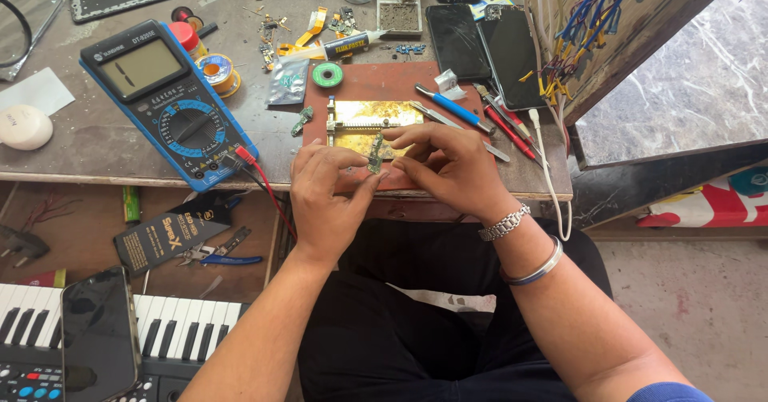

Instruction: The person sits at a repair bench and works on a small phone circuit board held in a metal jig, using tweezers to pick at and reposition tiny components on the board. A multimeter with probes attached sits beside the jig on the workbench.

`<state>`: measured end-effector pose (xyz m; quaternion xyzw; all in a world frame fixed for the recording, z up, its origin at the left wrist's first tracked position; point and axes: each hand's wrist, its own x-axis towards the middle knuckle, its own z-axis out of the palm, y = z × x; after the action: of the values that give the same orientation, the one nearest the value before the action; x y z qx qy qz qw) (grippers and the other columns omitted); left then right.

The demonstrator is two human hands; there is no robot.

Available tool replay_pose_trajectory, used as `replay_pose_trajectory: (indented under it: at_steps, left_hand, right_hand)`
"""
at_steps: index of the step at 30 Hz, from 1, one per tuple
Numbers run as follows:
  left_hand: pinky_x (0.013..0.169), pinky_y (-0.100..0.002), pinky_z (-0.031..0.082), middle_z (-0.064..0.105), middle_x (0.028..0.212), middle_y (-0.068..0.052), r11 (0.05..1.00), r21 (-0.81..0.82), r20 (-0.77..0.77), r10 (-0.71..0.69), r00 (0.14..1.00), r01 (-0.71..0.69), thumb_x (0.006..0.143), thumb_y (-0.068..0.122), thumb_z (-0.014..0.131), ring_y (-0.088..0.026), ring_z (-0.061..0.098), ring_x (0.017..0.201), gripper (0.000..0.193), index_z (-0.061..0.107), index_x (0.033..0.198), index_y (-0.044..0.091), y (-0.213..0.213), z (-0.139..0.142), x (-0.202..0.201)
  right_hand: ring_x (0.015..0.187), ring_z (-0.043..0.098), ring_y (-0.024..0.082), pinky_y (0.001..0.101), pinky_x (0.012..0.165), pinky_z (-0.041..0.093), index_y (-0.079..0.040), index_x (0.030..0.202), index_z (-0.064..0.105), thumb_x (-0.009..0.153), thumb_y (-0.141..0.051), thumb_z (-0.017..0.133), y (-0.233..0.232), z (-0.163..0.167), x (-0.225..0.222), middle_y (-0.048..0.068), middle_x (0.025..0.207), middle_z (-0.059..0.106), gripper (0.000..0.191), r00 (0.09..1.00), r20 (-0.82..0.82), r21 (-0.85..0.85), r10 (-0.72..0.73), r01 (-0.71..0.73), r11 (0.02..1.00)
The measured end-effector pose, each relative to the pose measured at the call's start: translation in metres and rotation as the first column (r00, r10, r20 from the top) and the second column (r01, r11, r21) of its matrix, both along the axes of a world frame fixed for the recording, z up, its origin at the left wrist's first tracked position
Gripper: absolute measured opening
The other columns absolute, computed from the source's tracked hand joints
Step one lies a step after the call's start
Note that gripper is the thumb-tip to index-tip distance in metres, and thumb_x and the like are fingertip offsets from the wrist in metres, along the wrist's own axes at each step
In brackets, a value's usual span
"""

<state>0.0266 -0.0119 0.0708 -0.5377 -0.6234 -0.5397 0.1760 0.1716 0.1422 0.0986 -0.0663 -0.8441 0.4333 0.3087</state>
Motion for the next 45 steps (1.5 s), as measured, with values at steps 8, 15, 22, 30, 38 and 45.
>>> replay_pose_trajectory:
  at_steps: [8, 15, 22, 30, 38, 45]
  left_hand:
    - [0.101, -0.044, 0.046, 0.069, 0.094, -0.002, 1.0, -0.009, 0.001, -0.004, 1.0, 0.004, 0.079, 0.011, 0.088, -0.028, 0.064, 0.099, 0.028, 0.064, 0.095, 0.011, 0.0, -0.002, -0.002]
    - [0.101, -0.044, 0.046, 0.069, 0.094, -0.001, 1.0, -0.006, 0.0, -0.01, 1.0, 0.01, 0.078, 0.01, 0.088, -0.027, 0.064, 0.098, 0.029, 0.064, 0.095, 0.011, 0.001, -0.001, -0.001]
    - [0.103, -0.043, 0.044, 0.069, 0.09, 0.002, 1.0, -0.014, -0.031, 0.012, 0.999, -0.012, 0.077, 0.008, 0.086, -0.024, 0.064, 0.097, 0.025, 0.067, 0.092, 0.013, 0.001, -0.001, 0.001]
    - [0.105, -0.044, 0.043, 0.071, 0.092, 0.003, 0.999, -0.027, -0.082, 0.015, 0.997, -0.017, 0.079, 0.01, 0.084, -0.023, 0.064, 0.099, 0.022, 0.069, 0.094, 0.014, 0.001, -0.002, 0.0]
    - [0.1, -0.042, 0.044, 0.072, 0.095, 0.002, 0.999, -0.044, -0.17, 0.012, 0.985, -0.02, 0.084, 0.016, 0.085, -0.022, 0.063, 0.097, 0.021, 0.075, 0.101, 0.014, 0.003, 0.006, 0.004]
    - [0.099, -0.042, 0.045, 0.071, 0.099, -0.002, 0.999, -0.032, -0.128, 0.034, 0.991, -0.038, 0.085, 0.009, 0.081, -0.026, 0.064, 0.101, 0.021, 0.071, 0.104, 0.012, 0.004, 0.003, 0.01]
  right_hand:
    - [0.094, 0.074, 0.009, 0.0232, 0.075, 0.062, -0.006, 0.119, 0.068, 0.089, -0.003, 0.078, -0.001, -0.002, 0.0, 0.005, 0.133, 0.071, 0.031, 0.999, 0.018, -0.023, 0.041, -0.04, 0.999]
    - [0.096, 0.075, 0.009, 0.0224, 0.076, 0.062, -0.006, 0.119, 0.067, 0.089, -0.003, 0.078, -0.003, 0.001, 0.0, 0.005, 0.133, 0.071, 0.032, 0.999, 0.01, -0.052, 0.044, -0.044, 0.998]
    - [0.097, 0.075, 0.009, 0.0226, 0.076, 0.063, -0.007, 0.126, 0.066, 0.083, -0.009, 0.087, -0.006, 0.003, -0.002, 0.004, 0.115, 0.074, 0.048, 0.999, 0.01, 0.008, 0.037, -0.037, 0.999]
    - [0.094, 0.075, 0.008, 0.0229, 0.076, 0.063, -0.007, 0.125, 0.069, 0.085, -0.005, 0.083, -0.004, 0.0, -0.004, 0.004, 0.112, 0.076, 0.043, 0.999, 0.049, 0.02, 0.019, -0.02, 1.0]
    - [0.091, 0.075, 0.008, 0.0226, 0.075, 0.063, -0.005, 0.116, 0.072, 0.091, -0.003, 0.075, -0.002, 0.002, -0.004, 0.005, 0.112, 0.078, 0.025, 0.999, 0.041, 0.02, -0.032, 0.031, 0.999]
    - [0.084, 0.075, 0.01, 0.0244, 0.067, 0.058, -0.007, 0.112, 0.072, 0.091, -0.008, 0.076, -0.002, 0.004, -0.002, 0.004, 0.098, 0.075, 0.021, 0.996, 0.022, 0.09, -0.088, 0.086, 0.992]
